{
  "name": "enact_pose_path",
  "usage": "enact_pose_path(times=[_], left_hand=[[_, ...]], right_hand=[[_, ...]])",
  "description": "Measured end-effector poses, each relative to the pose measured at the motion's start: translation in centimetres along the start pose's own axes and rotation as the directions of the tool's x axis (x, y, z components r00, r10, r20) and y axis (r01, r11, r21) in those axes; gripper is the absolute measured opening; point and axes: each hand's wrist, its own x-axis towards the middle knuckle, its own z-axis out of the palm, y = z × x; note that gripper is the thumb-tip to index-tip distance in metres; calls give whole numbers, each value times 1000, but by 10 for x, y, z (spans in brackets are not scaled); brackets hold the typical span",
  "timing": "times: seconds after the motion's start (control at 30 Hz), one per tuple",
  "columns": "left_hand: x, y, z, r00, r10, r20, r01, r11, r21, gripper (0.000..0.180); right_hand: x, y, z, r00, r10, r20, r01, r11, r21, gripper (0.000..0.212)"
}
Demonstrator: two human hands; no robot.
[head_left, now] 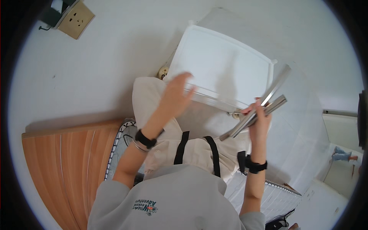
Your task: Assembling the frame and shelves of a white plastic storage cart.
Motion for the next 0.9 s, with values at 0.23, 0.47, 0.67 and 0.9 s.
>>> enact_pose_path(times=[0.23,0.47,0.67,0.9], left_hand=[[37,-149,4,931,-356,79,357,934,0,47],[79,-139,15,614,-561,555,678,735,-6,57],[48,-152,27,626,-588,512,751,631,-194,58],[62,-108,18,596,-653,467,760,646,-68,49]], right_hand=[[42,-29,-116,945,134,-299,-109,989,99,20],[86,-40,-184,914,353,-199,-359,933,6,29],[126,13,-187,885,464,-20,-465,885,-8,25],[145,23,-176,868,495,51,-483,863,-150,15]])
